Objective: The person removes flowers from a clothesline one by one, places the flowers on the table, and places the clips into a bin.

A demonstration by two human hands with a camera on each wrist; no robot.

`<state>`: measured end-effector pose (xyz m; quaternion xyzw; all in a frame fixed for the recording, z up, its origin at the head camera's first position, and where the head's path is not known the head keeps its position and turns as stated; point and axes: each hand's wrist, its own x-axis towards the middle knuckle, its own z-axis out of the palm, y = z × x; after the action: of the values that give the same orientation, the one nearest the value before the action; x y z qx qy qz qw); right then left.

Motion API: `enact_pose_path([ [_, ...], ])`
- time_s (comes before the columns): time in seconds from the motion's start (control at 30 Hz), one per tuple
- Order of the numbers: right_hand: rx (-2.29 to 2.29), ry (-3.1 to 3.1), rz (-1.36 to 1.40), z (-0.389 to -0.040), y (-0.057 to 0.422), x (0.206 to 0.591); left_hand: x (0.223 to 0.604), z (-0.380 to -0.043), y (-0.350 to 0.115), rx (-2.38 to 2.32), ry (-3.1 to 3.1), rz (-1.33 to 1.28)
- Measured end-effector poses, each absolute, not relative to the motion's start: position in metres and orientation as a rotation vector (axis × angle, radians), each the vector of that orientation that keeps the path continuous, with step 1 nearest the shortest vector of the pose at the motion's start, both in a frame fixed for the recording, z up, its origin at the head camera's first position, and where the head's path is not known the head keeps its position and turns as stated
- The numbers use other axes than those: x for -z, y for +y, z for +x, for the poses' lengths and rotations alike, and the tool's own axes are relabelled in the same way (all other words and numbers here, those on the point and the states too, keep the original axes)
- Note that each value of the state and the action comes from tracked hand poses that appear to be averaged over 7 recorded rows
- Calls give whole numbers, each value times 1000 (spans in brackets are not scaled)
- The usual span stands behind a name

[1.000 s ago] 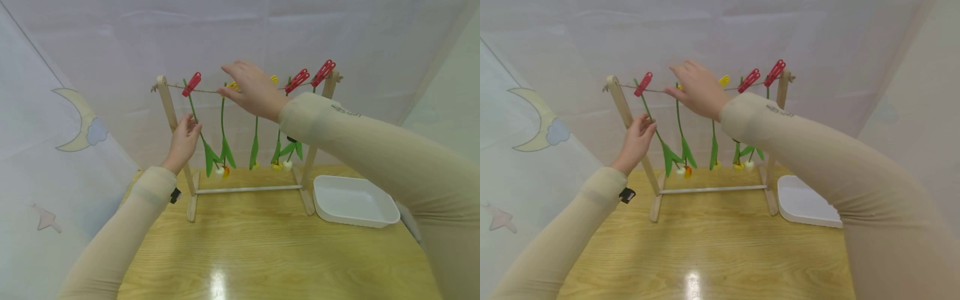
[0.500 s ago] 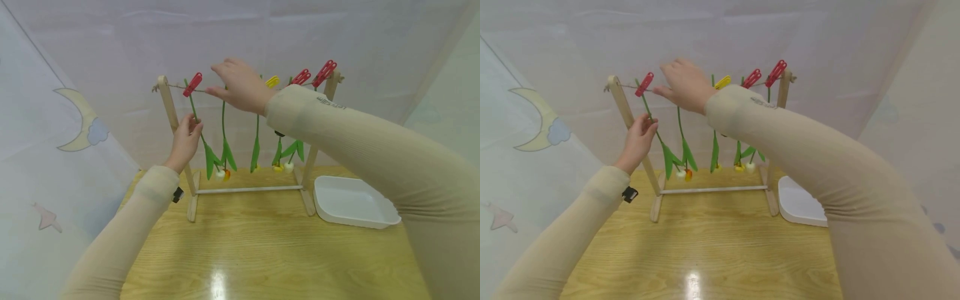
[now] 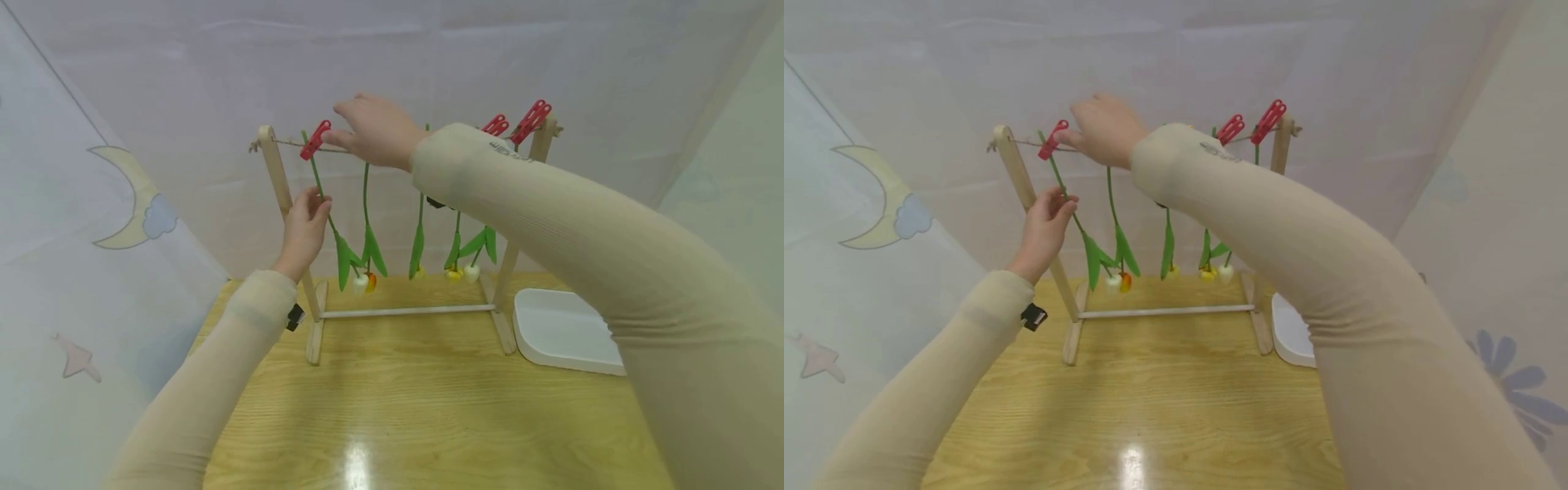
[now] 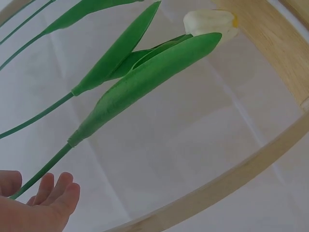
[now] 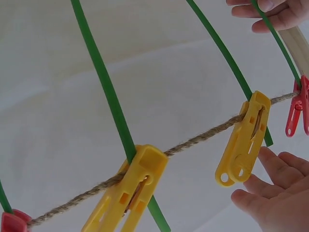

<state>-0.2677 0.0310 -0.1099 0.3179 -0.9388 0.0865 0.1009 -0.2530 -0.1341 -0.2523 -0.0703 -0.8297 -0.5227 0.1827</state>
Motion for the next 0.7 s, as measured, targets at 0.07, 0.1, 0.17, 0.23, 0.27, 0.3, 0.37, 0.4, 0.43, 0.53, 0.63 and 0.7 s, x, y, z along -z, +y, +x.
enact_pose_path([
  [0.07, -267, -2788, 939, -270, 28, 109, 253, -253, -134, 1483, -2334, -202],
  [0.1, -271, -2796, 938, -271, 27, 109, 253, -253, -134, 1489, -2330, -205],
  [0.17, -270, -2803, 941, -273, 23, 108, 253, -253, -135, 1494, -2324, -203],
  [0.23, -265, -2812, 940, -275, 20, 108, 253, -253, -134, 1497, -2312, -208],
  [0.27, -256, -2815, 938, -276, 18, 108, 254, -253, -134, 1497, -2307, -209],
  [0.3, -244, -2816, 935, -277, 16, 108, 254, -253, -134, 1495, -2304, -211],
  [0.37, -227, -2822, 927, -278, 13, 108, 254, -253, -133, 1487, -2303, -214],
  [0.4, -224, -2826, 919, -278, 11, 108, 254, -253, -133, 1485, -2302, -217],
  [0.43, -223, -2830, 911, -278, 10, 108, 255, -252, -132, 1480, -2306, -218],
  [0.53, -266, -2844, 896, -277, 9, 108, 256, -252, -131, 1479, -2312, -217],
  [0.63, -347, -2853, 887, -276, 10, 108, 257, -253, -130, 1488, -2307, -222],
  [0.7, -393, -2848, 886, -275, 10, 108, 257, -254, -130, 1502, -2296, -228],
])
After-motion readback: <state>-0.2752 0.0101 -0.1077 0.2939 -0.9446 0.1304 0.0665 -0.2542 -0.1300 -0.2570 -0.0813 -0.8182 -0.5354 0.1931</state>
